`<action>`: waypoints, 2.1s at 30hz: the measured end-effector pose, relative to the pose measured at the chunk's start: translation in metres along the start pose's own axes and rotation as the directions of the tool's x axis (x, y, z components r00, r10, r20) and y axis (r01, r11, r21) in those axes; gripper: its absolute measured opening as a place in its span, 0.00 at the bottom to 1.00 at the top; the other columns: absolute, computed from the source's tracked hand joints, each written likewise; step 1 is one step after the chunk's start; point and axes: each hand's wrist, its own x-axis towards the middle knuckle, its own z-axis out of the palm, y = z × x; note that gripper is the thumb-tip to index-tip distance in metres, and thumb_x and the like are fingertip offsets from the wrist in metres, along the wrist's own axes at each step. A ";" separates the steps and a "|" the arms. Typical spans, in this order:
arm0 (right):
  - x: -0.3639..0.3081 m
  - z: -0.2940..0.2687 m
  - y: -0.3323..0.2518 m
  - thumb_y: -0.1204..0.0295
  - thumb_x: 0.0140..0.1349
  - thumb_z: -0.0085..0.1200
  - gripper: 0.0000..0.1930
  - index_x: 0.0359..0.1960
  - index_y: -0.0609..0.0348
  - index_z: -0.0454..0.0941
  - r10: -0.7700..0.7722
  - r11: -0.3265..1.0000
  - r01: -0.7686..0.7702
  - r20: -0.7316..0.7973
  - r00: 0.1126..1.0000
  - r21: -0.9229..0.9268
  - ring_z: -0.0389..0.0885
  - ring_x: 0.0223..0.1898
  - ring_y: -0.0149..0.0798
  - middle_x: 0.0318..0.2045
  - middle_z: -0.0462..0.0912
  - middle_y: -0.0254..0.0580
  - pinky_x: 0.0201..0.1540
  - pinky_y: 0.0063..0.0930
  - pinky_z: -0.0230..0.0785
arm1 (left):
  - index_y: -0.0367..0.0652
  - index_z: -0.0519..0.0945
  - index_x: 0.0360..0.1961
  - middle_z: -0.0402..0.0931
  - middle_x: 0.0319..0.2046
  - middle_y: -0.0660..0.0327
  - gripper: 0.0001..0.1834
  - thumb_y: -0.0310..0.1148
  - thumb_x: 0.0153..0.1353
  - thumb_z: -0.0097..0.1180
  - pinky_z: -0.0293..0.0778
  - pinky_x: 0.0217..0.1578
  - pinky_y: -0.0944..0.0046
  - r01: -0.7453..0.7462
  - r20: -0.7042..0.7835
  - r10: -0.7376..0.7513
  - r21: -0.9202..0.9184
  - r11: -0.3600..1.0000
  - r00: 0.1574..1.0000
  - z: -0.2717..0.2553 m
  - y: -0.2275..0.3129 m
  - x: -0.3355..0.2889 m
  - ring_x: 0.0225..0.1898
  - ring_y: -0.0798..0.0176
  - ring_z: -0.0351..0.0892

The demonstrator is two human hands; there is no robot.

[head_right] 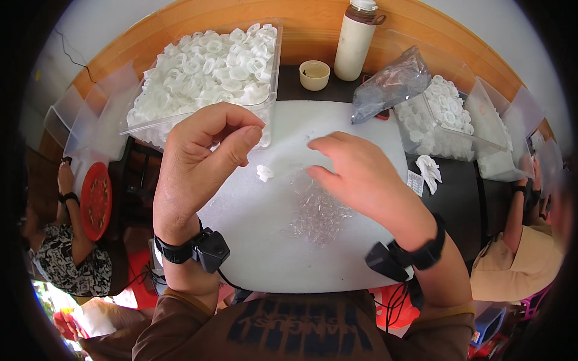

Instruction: Assembling small white plastic components by inserting metal or plastic pins into pre-drilled holes in the base.

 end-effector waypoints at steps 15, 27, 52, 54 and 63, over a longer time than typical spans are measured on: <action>0.048 0.046 -0.009 0.72 0.53 0.51 0.06 0.31 0.59 0.76 -0.074 0.934 0.191 0.361 0.930 -0.300 0.75 0.40 0.49 0.34 0.76 0.47 0.41 0.42 0.69 | 0.34 0.78 0.31 0.75 0.23 0.65 0.05 0.25 0.55 0.56 0.66 0.26 0.73 -0.104 -0.004 0.106 0.181 0.978 0.994 -0.012 -0.010 0.003 0.24 0.75 0.69; 0.044 0.056 -0.011 0.75 0.52 0.54 0.10 0.37 0.64 0.78 -0.128 0.986 0.131 -0.028 0.991 0.108 0.78 0.33 0.50 0.34 0.79 0.51 0.36 0.38 0.71 | 0.34 0.77 0.30 0.74 0.22 0.65 0.06 0.27 0.57 0.54 0.66 0.25 0.73 -0.047 0.041 0.041 0.167 0.985 0.998 -0.008 -0.015 0.005 0.24 0.75 0.68; -0.015 0.014 0.064 0.73 0.58 0.49 0.19 0.51 0.66 0.71 0.351 -0.050 -0.189 0.194 0.916 0.981 0.79 0.36 0.33 0.43 0.79 0.45 0.37 0.21 0.68 | 0.40 0.75 0.32 0.71 0.28 0.56 0.04 0.27 0.54 0.53 0.70 0.29 0.56 -0.189 0.371 -0.127 0.702 0.686 0.920 0.069 -0.081 0.023 0.30 0.49 0.73; -0.015 0.010 0.060 0.73 0.58 0.50 0.18 0.50 0.65 0.72 0.339 -0.056 -0.182 0.190 0.921 0.982 0.79 0.35 0.32 0.44 0.79 0.46 0.36 0.20 0.68 | 0.40 0.75 0.32 0.71 0.28 0.55 0.05 0.27 0.54 0.53 0.70 0.29 0.56 -0.206 0.376 -0.130 0.729 0.653 0.917 0.072 -0.080 0.024 0.29 0.49 0.73; -0.019 0.010 0.050 0.70 0.54 0.55 0.16 0.44 0.59 0.71 0.224 -0.034 -0.153 0.157 0.962 0.988 0.80 0.26 0.33 0.43 0.79 0.58 0.27 0.21 0.72 | 0.40 0.76 0.36 0.73 0.27 0.58 0.09 0.23 0.52 0.53 0.70 0.27 0.63 -0.230 0.305 0.067 0.538 0.811 0.950 0.062 -0.073 0.027 0.28 0.58 0.75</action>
